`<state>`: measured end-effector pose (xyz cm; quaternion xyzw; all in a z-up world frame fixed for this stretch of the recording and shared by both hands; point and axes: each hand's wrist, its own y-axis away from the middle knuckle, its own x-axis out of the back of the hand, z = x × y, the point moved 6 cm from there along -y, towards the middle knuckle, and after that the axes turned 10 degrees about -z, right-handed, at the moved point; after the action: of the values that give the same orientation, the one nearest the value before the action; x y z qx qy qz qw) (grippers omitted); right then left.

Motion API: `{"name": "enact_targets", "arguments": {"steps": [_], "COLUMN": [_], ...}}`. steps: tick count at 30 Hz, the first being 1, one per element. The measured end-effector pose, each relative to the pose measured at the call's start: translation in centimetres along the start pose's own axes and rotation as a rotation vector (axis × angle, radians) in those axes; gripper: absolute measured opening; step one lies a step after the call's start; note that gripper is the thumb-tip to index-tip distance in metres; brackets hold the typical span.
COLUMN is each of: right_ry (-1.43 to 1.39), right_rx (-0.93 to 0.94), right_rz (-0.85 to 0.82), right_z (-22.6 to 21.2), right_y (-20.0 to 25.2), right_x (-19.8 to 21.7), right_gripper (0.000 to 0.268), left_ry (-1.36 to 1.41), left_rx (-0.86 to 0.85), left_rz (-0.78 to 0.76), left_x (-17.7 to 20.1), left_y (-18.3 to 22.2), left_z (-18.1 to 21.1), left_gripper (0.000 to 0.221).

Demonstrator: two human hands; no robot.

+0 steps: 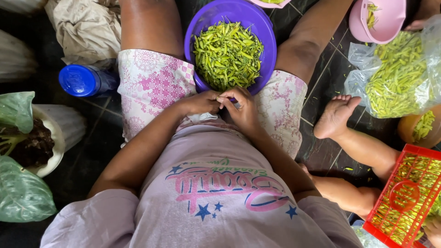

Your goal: Picking the stems off small green chilies by hand and collecting them in a bowl.

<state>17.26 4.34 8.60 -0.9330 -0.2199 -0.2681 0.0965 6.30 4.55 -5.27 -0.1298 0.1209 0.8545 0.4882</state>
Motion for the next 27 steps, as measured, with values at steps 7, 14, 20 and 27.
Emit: {"name": "enact_targets", "arguments": {"steps": [7,14,20,27], "right_ry": [-0.141,0.382,0.778,0.825], "right_rx": [-0.073,-0.038,-0.038,-0.020], "right_rz": [-0.086,-0.018,-0.086,-0.112], "right_z": [2.4,4.5,9.8,12.5], "right_y": [0.6,-4.7,-7.2,-6.0], "right_x": [-0.6,7.8,6.4,6.0], "right_gripper": [0.008,0.025,0.021,0.027], "left_ry": [-0.126,-0.076,-0.088,-0.094], "left_rx": [0.067,0.035,-0.026,-0.016], "left_rz": [-0.025,0.027,0.038,0.063], "left_x": [-0.5,-0.4,-0.6,-0.5], "left_y": [0.3,-0.2,0.0,0.3], "left_z": [1.2,1.2,1.5,2.3], "left_gripper": [0.021,0.022,0.021,0.021]}}
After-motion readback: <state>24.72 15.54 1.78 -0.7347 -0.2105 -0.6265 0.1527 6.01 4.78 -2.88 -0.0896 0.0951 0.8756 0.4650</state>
